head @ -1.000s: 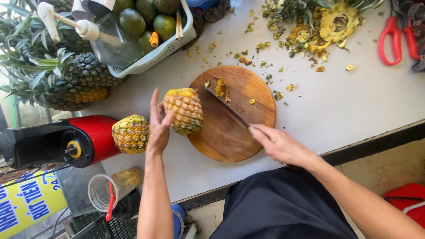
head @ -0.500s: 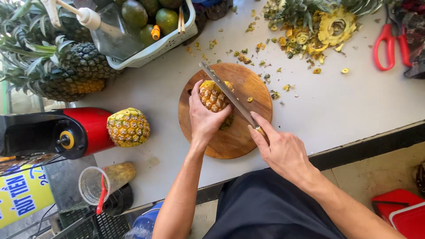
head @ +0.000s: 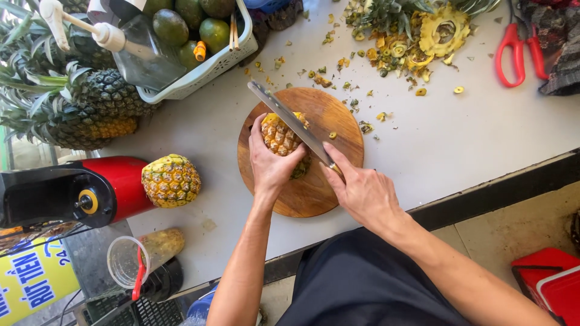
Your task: Slicing and peeling pineapples on a wooden cutting board using a large kitchen knife.
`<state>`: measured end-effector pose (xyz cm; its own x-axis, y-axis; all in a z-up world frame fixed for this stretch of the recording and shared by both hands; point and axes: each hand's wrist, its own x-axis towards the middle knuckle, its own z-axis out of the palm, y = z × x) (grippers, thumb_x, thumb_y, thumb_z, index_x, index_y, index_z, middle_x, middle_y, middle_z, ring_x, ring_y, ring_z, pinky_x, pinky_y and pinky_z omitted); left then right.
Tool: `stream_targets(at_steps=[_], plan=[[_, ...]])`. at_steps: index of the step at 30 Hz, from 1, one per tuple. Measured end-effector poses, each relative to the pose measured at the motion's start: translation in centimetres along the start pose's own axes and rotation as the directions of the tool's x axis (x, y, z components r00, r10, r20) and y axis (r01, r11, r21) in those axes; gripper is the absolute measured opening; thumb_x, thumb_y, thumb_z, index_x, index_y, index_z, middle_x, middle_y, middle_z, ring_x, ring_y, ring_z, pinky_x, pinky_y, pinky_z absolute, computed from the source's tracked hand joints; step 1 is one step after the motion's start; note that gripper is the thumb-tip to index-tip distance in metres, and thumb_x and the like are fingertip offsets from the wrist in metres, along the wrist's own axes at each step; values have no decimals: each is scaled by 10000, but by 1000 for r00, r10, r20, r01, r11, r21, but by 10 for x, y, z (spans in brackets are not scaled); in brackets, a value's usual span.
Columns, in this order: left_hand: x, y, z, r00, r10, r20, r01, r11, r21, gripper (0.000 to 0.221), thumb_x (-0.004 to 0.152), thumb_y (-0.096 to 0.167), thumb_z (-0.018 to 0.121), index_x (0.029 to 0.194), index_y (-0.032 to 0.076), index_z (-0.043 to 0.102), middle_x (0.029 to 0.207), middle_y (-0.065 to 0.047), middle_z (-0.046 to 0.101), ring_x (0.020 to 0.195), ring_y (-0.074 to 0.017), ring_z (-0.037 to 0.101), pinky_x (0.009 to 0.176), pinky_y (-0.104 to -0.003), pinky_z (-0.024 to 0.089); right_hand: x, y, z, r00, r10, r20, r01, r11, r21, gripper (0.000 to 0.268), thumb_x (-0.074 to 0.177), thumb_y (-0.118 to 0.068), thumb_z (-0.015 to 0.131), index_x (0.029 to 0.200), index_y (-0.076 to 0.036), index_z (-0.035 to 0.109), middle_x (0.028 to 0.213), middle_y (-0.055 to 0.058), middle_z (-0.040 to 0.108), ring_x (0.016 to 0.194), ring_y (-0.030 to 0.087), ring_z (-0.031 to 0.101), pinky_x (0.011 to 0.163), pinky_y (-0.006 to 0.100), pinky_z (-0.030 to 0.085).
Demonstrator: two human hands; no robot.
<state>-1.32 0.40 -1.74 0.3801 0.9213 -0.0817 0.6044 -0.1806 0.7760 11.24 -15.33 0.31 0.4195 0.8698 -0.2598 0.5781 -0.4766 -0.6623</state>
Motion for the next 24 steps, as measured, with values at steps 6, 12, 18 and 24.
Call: stream_targets(at_steps=[6, 12, 18, 24], plan=[[0, -17, -4, 999, 49, 8, -48, 995, -88, 969, 682, 266, 923, 1475, 34, 416, 1357, -155, 586, 1242, -247, 624, 1061, -372, 522, -9, 1, -7, 995, 79, 68, -75, 995, -58, 548, 983, -456, 532, 1506, -306, 461, 612, 189, 679, 604, 428, 685, 590, 528, 555], [5, -13, -11, 993, 34, 112, -4, 967, -255, 954, 717, 229, 913, 1493, 54, 387, 1337, -127, 617, 1218, -212, 650, 1057, -351, 546, -3, 2, -18, 994, 51, 96, -57, 997, 58, 542, 984, -434, 525, 1491, -247, 486, 567, 180, 655, 573, 429, 678, 594, 529, 553], [1, -16, -20, 981, 36, 190, 24, 953, -303, 945, 746, 200, 897, 1515, 68, 364, 1335, -120, 628, 1211, -205, 658, 1056, -352, 557, 0, 4, -13, 986, 84, 142, -102, 986, 131, 530, 991, -432, 523, 1482, -235, 497, 558, 187, 644, 586, 431, 676, 609, 519, 552], [8, -22, -34, 971, 37, 235, 58, 922, -383, 933, 767, 187, 869, 1540, 72, 359, 1370, -132, 607, 1240, -220, 649, 1082, -365, 540, -10, 12, -18, 975, 76, 207, -120, 971, 206, 524, 987, -417, 520, 1474, -226, 498, 522, 189, 617, 531, 417, 663, 581, 503, 548]])
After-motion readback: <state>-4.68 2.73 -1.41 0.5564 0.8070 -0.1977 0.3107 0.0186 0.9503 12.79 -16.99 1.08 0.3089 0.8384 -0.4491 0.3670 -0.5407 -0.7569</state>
